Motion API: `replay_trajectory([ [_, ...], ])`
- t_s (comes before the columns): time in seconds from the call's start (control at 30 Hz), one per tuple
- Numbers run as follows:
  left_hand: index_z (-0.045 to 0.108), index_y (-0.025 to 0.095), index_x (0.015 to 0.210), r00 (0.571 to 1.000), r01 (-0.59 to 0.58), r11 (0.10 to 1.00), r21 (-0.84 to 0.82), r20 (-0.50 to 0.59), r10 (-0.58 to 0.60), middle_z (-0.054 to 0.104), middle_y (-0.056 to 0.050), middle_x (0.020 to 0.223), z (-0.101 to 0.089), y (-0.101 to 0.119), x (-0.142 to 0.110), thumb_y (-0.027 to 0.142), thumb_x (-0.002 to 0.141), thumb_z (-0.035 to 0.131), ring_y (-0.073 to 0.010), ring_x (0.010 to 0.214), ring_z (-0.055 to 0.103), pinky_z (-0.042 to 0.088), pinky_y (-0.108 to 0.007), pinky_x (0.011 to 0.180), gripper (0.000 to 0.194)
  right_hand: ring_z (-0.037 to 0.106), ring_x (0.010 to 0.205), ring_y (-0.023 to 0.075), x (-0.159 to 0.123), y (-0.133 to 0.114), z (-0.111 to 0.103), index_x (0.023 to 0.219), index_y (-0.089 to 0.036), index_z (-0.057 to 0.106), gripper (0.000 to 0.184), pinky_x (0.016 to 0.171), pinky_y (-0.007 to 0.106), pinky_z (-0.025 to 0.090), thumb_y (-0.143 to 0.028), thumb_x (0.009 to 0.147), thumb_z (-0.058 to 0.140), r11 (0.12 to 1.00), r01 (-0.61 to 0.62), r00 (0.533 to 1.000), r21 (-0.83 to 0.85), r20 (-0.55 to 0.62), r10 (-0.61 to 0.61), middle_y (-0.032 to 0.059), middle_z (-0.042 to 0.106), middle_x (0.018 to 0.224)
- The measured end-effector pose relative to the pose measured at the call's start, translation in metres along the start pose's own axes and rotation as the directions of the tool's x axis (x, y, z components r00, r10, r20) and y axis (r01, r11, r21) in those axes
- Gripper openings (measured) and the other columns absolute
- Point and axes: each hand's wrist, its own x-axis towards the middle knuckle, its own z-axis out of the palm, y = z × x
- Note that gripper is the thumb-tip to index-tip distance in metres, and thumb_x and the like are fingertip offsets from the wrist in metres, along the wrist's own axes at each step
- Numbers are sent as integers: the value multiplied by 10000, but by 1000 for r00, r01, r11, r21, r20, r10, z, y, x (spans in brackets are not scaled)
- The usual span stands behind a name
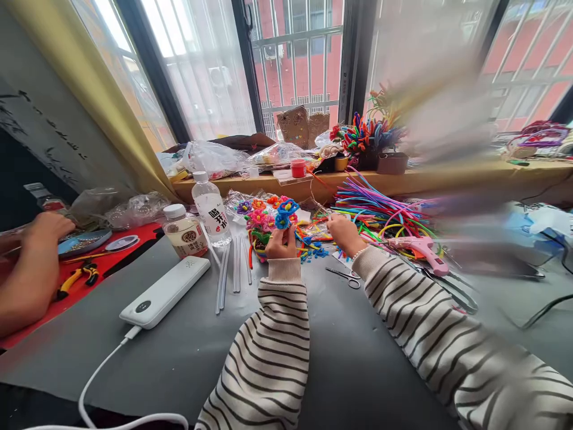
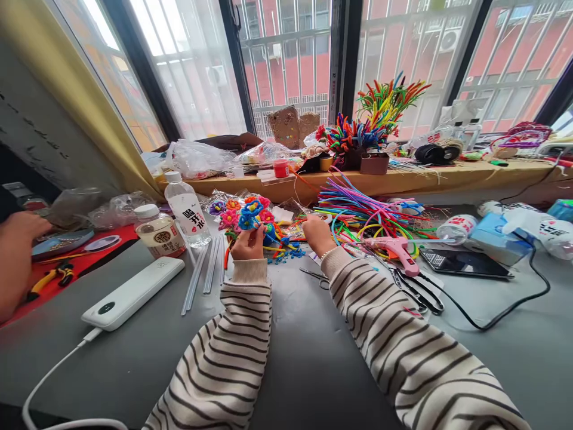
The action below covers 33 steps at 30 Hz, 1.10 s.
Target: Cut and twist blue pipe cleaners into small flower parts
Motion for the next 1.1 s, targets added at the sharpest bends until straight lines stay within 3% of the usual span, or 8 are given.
replay_trajectory([
  [0.23,586,139,649,998,53,998,-21,-19,-54,592,-23,596,-1,-1,1,383,647,495,-82,494,535,446,-207,518,260,519,667,145,-17,19,-12,757,-166,614,210,527,224,332,-299,738,454,987,-68,985,148,-147,90,65,556,770],
  [0.43,588,150,667,996,92,995,-35,9,-92,595,-11,604,1,-3,-1,377,612,533,-85,512,545,446,-193,496,240,529,648,146,-11,21,-1,680,-160,629,192,540,225,338,-306,688,505,938,-139,979,317,-98,179,61,604,709],
  [0.63,607,154,679,991,134,991,-19,17,-133,618,-27,598,3,-5,-3,402,617,517,-115,516,566,466,-236,538,272,530,562,121,-2,20,6,650,-142,643,207,507,201,354,-314,621,531,748,-131,986,651,8,165,28,613,599],
  [0.87,599,133,669,989,144,989,-33,41,-143,618,-47,604,3,-2,-2,404,615,518,-119,517,566,469,-236,525,288,502,507,109,-3,18,8,614,-110,627,230,461,202,342,-325,554,575,640,-205,971,740,71,229,36,590,557],
  [0.97,593,144,659,989,138,990,-29,47,-137,617,-35,588,5,-2,-3,411,621,509,-107,494,558,463,-222,499,282,460,457,87,-4,18,13,589,-105,603,269,436,202,331,-366,521,596,509,-224,955,831,84,284,18,551,510],
  [1.1,592,167,664,993,98,994,-47,77,-95,612,-12,579,6,-5,-5,389,638,500,-93,485,550,455,-202,476,242,385,379,48,-6,16,17,618,-112,569,337,380,187,309,-435,523,578,206,-198,957,958,144,251,-23,492,465],
])
